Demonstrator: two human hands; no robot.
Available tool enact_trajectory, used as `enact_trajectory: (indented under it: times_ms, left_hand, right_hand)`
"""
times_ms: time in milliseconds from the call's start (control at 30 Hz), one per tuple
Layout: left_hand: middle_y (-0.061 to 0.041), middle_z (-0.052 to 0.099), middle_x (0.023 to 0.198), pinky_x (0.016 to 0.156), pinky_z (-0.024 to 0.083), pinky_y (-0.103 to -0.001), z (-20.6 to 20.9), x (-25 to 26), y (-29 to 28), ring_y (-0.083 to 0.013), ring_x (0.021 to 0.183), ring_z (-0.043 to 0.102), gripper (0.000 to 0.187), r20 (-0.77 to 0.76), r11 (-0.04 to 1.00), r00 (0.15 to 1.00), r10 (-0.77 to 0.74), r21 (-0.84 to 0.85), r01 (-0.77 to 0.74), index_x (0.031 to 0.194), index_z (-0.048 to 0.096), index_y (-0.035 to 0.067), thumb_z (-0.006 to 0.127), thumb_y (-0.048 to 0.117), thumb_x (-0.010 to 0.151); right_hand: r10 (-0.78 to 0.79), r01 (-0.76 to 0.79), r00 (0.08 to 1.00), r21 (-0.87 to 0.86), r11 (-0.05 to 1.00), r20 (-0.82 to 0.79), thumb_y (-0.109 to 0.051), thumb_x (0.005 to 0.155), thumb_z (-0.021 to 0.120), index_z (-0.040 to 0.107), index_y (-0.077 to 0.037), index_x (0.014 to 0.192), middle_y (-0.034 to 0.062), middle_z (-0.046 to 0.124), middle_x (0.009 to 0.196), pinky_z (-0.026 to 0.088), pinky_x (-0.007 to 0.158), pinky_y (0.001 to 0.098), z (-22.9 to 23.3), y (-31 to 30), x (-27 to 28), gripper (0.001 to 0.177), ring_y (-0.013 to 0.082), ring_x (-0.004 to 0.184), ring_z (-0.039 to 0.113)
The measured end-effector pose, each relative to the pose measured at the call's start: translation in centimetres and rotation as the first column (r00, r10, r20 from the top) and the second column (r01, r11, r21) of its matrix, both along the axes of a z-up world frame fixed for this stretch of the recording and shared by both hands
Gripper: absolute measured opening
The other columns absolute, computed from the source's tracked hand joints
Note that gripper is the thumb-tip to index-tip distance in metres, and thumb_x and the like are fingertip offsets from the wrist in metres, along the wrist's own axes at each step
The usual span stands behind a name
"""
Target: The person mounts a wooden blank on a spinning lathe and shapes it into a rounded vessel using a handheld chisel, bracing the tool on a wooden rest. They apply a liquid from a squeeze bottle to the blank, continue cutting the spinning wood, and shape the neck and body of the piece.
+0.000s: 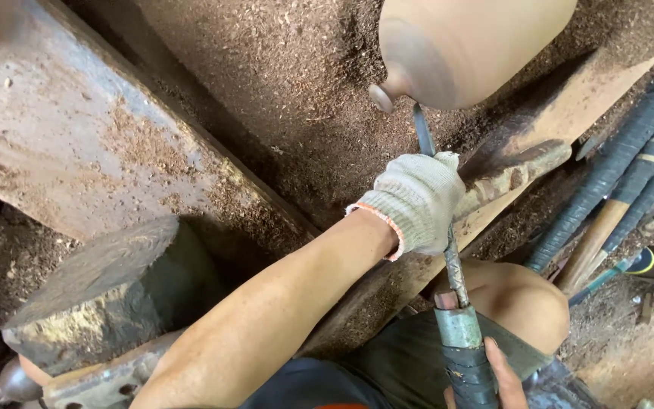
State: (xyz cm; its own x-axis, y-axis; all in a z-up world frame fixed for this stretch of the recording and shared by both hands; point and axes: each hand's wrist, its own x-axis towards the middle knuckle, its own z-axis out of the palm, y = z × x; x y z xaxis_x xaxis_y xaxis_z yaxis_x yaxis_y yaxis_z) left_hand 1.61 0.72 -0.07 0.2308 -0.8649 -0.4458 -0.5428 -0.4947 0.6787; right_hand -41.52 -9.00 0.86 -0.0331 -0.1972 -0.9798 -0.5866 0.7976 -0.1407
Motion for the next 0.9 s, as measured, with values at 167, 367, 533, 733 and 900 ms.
enact_trajectory:
  times_ms: [167,367,533,733,900]
  left_hand:
    - [-0.018,0.069,0.085,0.069,0.06,-0.044,0.6,-0.3,0.0,-0.0359,0.077,0.073,0.05,-0.005,0.998,0.999,0.041,0.049,-0.04,0.098,0.068,-0.002,0.085,0.027,0.062]
    - [-0.018,0.068,0.091,0.072,0.06,-0.044,0.5,-1.1,-0.4,-0.036,0.081,0.072,0.042,0.02,0.997,0.999,0.047,0.054,-0.048,0.092,0.072,0.004,0.085,0.026,0.058]
    - [-0.018,0.068,0.092,0.073,0.059,-0.045,0.6,-1.6,-0.6,-0.037,0.083,0.071,0.041,0.045,0.994,0.994,0.095,0.046,-0.097,0.092,0.072,0.004,0.085,0.024,0.058]
    - [-0.017,0.069,0.084,0.068,0.059,-0.045,1.3,-1.9,-0.7,-0.0368,0.078,0.072,0.048,0.063,0.988,0.988,0.138,0.068,-0.142,0.097,0.068,0.001,0.085,0.025,0.06]
    - [-0.017,0.069,0.082,0.067,0.059,-0.045,1.5,-2.4,-1.0,-0.0367,0.077,0.072,0.048,0.091,0.984,0.985,0.147,0.084,-0.154,0.099,0.066,0.0,0.084,0.025,0.062]
  right_hand:
    - [-0.022,0.022,1.0,0.015,1.0,0.019,-0.058,0.095,0.047,0.069,-0.01,0.107,0.0192,0.061,0.052,0.041,0.03,0.0401,0.4,-0.8,2.0,0.055,0.0286,0.032,0.052]
    - [-0.028,0.03,0.999,0.056,0.998,-0.027,-0.057,0.096,0.047,0.067,-0.014,0.102,0.013,0.057,0.05,0.036,0.028,0.0412,0.3,-1.8,4.1,0.047,0.0289,0.031,0.048]
    - [0.02,-0.005,0.998,0.218,0.976,-0.067,-0.071,0.088,0.047,0.07,-0.018,0.097,0.0189,0.054,0.041,0.035,0.027,0.0405,-0.4,-2.7,3.3,0.058,0.0291,0.028,0.046]
    - [-0.036,0.029,0.97,-0.031,0.999,-0.239,-0.057,0.094,0.048,0.066,-0.018,0.108,0.0097,0.059,0.058,0.039,0.036,0.0418,-0.2,-1.8,5.8,0.045,0.0282,0.04,0.049]
    - [0.004,-0.002,1.0,0.083,0.997,-0.025,-0.059,0.089,0.052,0.07,-0.017,0.101,0.0122,0.058,0.051,0.038,0.028,0.0394,-1.6,-2.9,3.0,0.047,0.0277,0.032,0.05]
